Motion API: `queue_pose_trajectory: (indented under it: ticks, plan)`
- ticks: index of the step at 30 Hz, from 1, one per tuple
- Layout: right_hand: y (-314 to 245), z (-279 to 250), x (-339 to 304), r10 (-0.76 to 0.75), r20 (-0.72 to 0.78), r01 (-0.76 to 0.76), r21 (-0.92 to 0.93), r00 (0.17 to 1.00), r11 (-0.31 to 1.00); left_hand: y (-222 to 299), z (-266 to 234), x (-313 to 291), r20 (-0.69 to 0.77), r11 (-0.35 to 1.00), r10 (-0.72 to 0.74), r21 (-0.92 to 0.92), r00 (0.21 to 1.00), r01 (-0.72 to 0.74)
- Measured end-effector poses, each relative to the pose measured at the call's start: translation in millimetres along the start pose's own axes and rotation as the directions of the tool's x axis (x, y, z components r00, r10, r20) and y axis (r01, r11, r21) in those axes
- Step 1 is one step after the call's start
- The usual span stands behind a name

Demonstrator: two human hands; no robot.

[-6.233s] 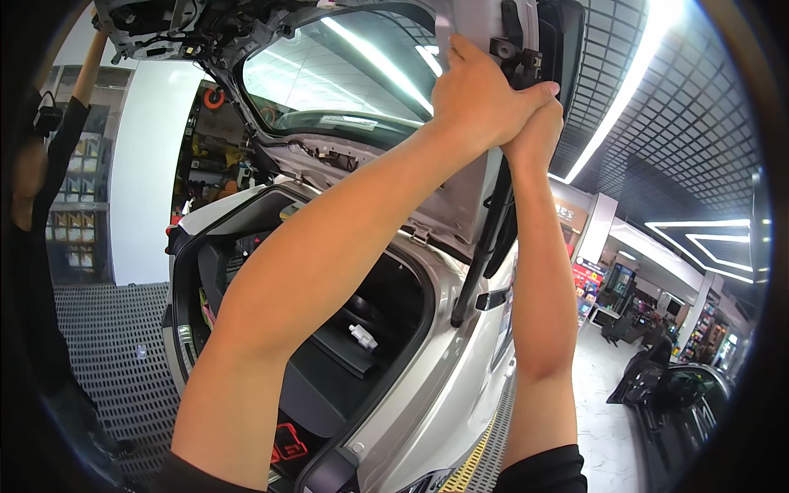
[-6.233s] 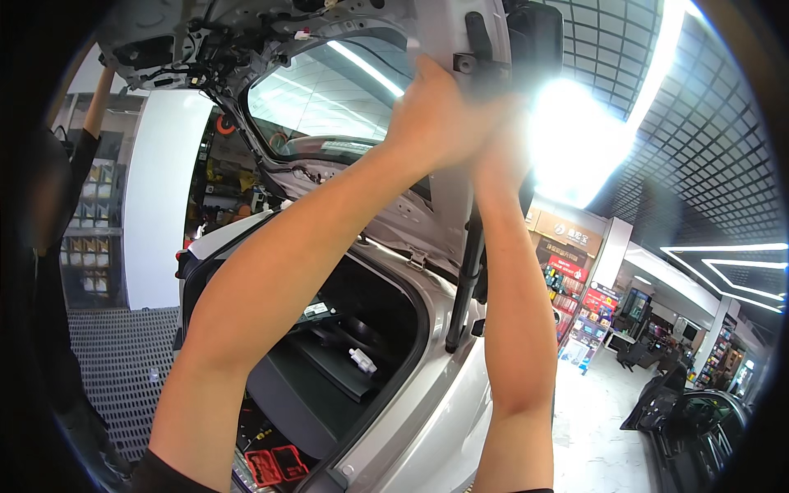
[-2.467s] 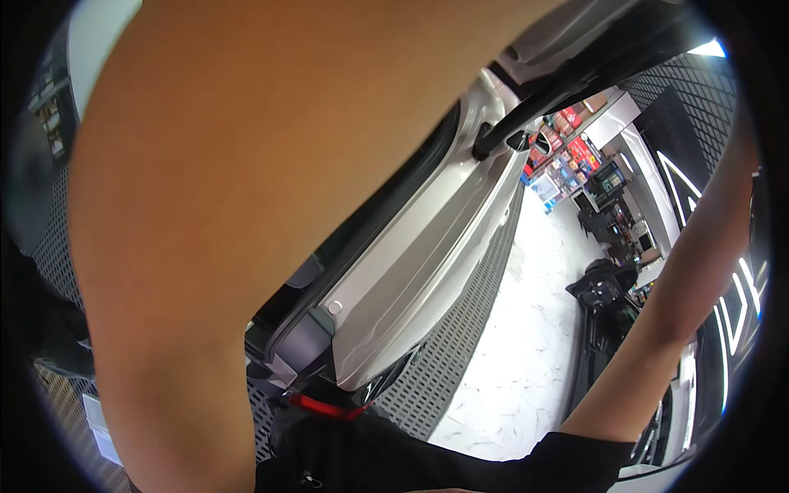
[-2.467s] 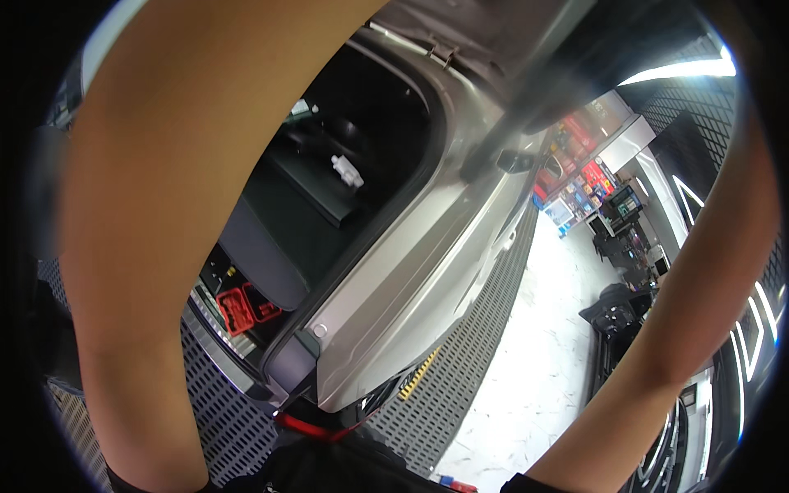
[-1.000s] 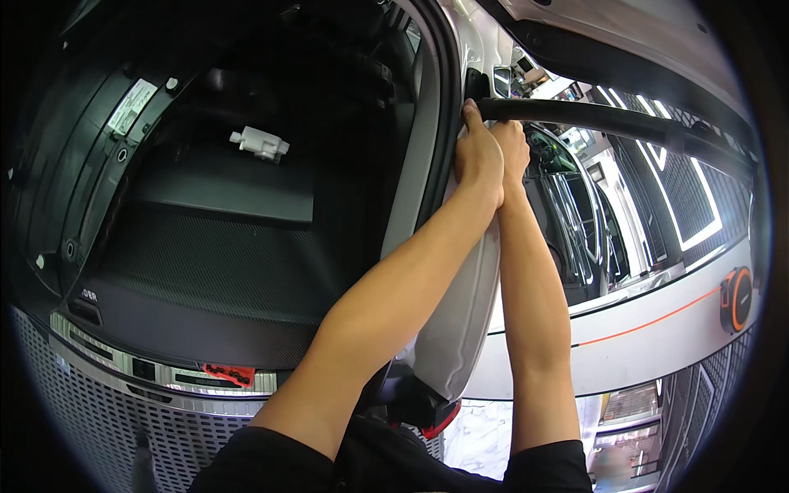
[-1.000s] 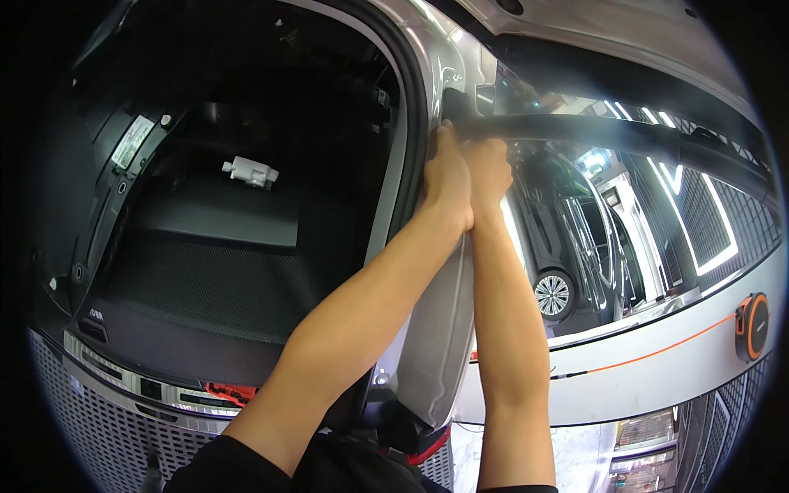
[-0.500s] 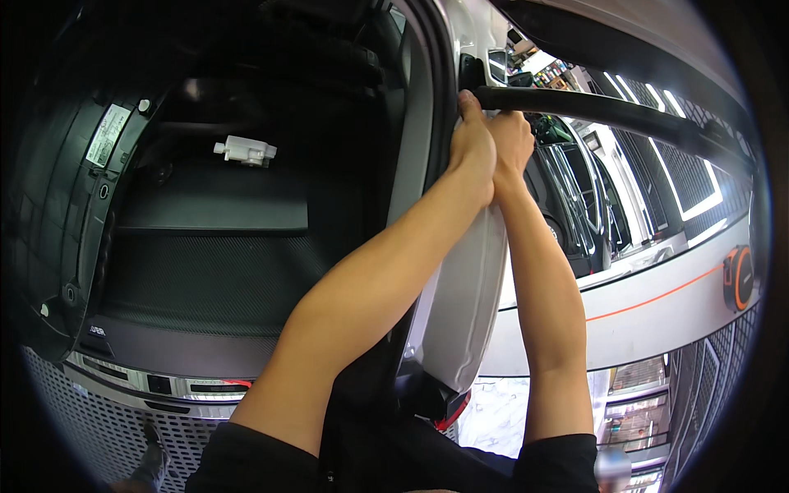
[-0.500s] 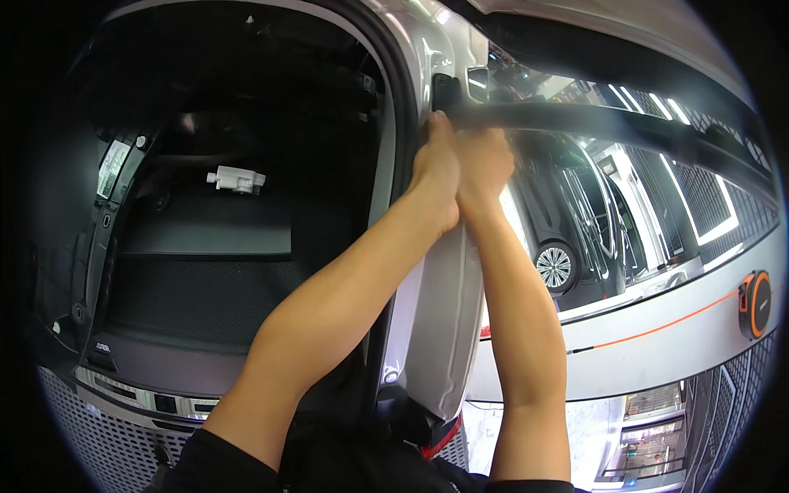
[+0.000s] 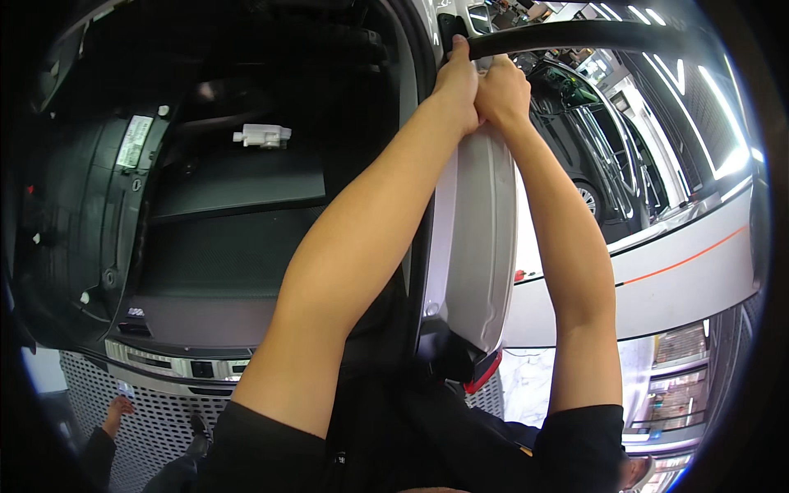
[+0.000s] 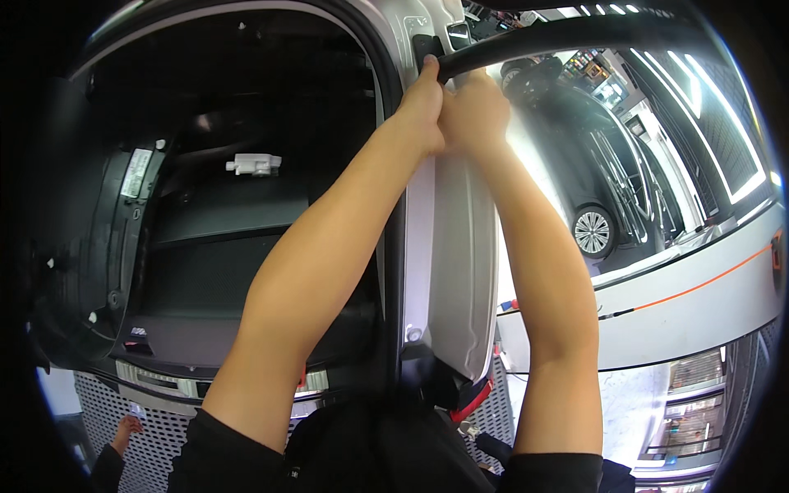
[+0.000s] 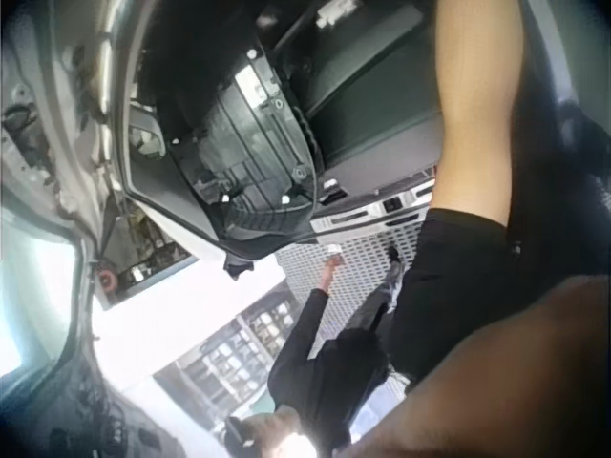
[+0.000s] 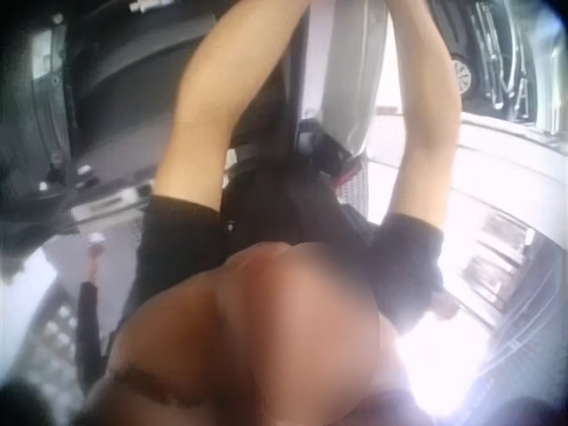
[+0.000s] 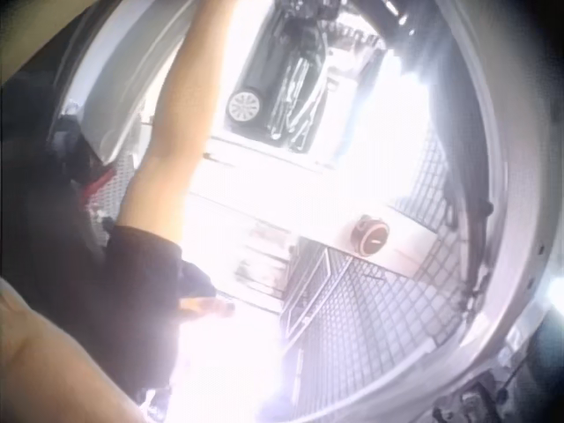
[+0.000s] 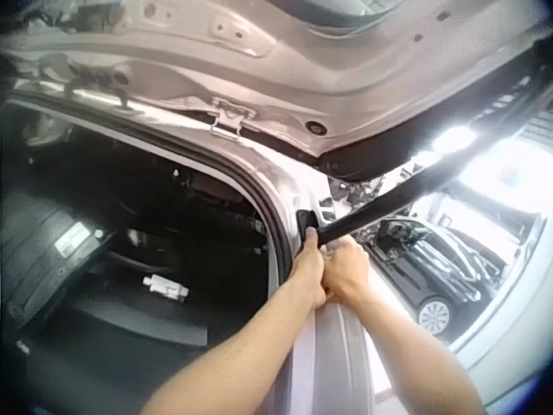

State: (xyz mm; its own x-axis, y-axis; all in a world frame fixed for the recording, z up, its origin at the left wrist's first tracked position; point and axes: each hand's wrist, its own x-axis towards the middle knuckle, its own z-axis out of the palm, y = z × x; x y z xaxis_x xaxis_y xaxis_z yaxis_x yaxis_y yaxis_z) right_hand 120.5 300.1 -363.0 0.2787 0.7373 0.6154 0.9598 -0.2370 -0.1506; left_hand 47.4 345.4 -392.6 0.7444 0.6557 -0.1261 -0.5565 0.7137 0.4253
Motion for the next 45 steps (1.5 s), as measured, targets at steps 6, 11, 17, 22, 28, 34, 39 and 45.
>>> queue_pose_trajectory:
  ticks: [6,11,17,22,28,34,39,45]
  plan:
    - [66.2,3.5,-39.7,-0.082,0.043,0.055,0.448,0.996,0.892,-44.5,-18.3,-69.9,0.089,0.652,0.324,0.700,0.942,-0.291]
    - [67.9,8.5,-39.3,-0.093,-0.025,0.096,0.359,0.995,0.928,-24.5,-14.4,-42.5,0.358,-0.069,0.774,0.868,0.522,-0.492]
    - [59.4,10.5,-39.4,-0.063,-0.045,0.077,0.454,0.997,0.888,11.2,-2.0,-37.8,0.341,-0.124,0.610,0.932,0.715,-0.340]
    - [60.6,8.9,-38.6,-0.090,-0.097,0.121,0.388,0.991,0.914,1.4,7.6,-47.3,0.389,-0.246,0.561,0.921,0.731,-0.301]
    - [55.7,-2.2,-43.9,-0.004,-0.077,0.037,0.420,0.997,0.907,1.3,-27.5,-21.8,0.499,0.095,0.578,0.745,0.646,-0.661]
    - [59.5,7.5,-44.0,0.009,-0.125,0.046,0.430,0.992,0.902,-54.9,-51.1,-99.2,0.395,0.195,0.577,0.784,0.715,-0.590]
    - [49.6,3.4,-42.2,-0.086,-0.115,0.126,0.420,0.990,0.899,-134.1,-104.5,-241.3,0.160,0.315,0.726,0.788,0.669,-0.530]
    - [94.1,27.2,-54.3,-0.221,-0.165,0.257,0.246,0.961,0.935,-337.3,-280.7,-414.4,-0.442,0.559,0.807,0.785,0.391,-0.266]
